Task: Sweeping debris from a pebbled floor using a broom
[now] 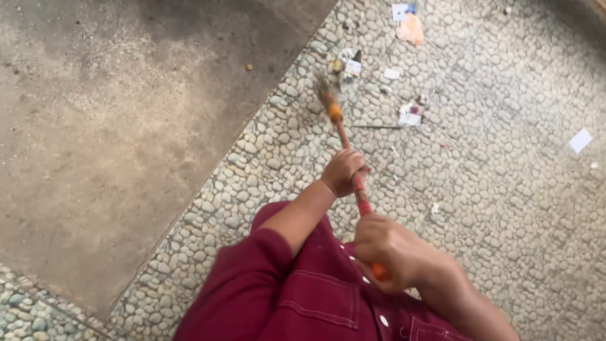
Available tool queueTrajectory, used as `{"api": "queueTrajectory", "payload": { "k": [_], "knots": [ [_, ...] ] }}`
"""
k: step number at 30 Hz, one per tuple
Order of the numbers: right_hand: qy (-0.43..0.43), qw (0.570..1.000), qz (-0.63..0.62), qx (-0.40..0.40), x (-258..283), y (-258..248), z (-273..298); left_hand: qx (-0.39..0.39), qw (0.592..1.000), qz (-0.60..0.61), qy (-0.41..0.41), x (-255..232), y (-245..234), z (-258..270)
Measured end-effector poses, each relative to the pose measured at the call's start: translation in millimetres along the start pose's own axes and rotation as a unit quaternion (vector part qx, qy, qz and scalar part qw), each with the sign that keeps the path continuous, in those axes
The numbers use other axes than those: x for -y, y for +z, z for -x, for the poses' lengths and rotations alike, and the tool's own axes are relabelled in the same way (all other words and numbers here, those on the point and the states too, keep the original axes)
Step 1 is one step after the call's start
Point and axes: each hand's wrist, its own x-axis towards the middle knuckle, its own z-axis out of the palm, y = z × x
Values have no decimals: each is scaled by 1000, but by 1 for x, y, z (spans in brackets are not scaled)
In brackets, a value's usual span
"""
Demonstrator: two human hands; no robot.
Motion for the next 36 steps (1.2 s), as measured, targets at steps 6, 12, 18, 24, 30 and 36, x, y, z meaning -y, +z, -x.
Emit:
{"api": "queueTrajectory", "payload": {
  "k": [6,12,18,24,30,36],
  "knots": [
    [-110,986,-125,-12,76,-23,52,87,993,-60,-47,-117,-44,33],
    [-75,952,-284,-90,72,-5,128,104,986,-93,-89,-182,-17,151],
    [6,962,-266,-60,57,48,194,89,991,-90,-44,-170,85,198],
    [40,993,-73,-78,73,42,237,-21,996,-1,81,-160,149,88],
    [134,967,-9,-216,134,58,331,71,986,106,110,-239,206,46],
    [215,894,172,-355,183,132,405,339,833,399,178,-357,273,106]
  ]
}}
